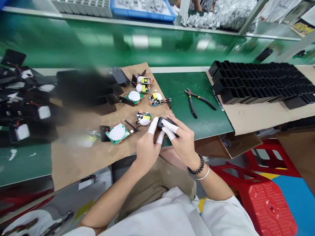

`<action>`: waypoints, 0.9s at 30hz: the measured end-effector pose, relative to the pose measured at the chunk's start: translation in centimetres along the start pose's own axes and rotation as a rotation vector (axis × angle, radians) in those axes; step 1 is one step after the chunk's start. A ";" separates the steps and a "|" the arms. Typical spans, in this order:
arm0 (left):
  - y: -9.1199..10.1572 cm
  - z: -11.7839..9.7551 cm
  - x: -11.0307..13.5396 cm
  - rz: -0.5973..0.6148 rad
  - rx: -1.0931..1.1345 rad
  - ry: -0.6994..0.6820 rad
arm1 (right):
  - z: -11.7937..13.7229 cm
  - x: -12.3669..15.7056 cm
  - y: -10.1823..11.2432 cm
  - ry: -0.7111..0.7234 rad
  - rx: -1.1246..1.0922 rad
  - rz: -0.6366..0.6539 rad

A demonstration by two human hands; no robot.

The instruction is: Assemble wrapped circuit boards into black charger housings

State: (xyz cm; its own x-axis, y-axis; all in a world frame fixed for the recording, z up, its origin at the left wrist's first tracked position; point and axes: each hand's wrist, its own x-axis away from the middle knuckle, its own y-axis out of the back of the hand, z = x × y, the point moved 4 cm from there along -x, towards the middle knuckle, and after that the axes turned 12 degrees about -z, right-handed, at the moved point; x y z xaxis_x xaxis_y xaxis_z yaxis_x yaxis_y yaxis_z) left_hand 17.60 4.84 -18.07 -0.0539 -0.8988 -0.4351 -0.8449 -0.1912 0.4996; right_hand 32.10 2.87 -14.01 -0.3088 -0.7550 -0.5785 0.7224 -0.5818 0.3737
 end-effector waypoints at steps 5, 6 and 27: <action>-0.2 -0.6 0.3 -0.038 -0.047 -0.120 | 0.3 -0.8 0.1 -0.031 -0.016 -0.051; -0.3 -0.7 0.3 -0.042 -0.043 -0.118 | 0.4 -1.1 0.0 -0.027 -0.006 -0.044; -0.3 -1.0 -0.2 -0.051 -0.146 -0.175 | 0.2 -1.0 -0.7 -0.142 -0.136 -0.012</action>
State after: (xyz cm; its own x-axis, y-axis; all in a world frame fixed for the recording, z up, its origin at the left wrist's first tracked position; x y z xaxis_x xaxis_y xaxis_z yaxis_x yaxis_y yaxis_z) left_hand 18.40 4.66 -17.44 -0.1155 -0.8065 -0.5798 -0.7639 -0.3010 0.5708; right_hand 31.81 3.98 -13.56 -0.3953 -0.7890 -0.4703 0.7921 -0.5520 0.2604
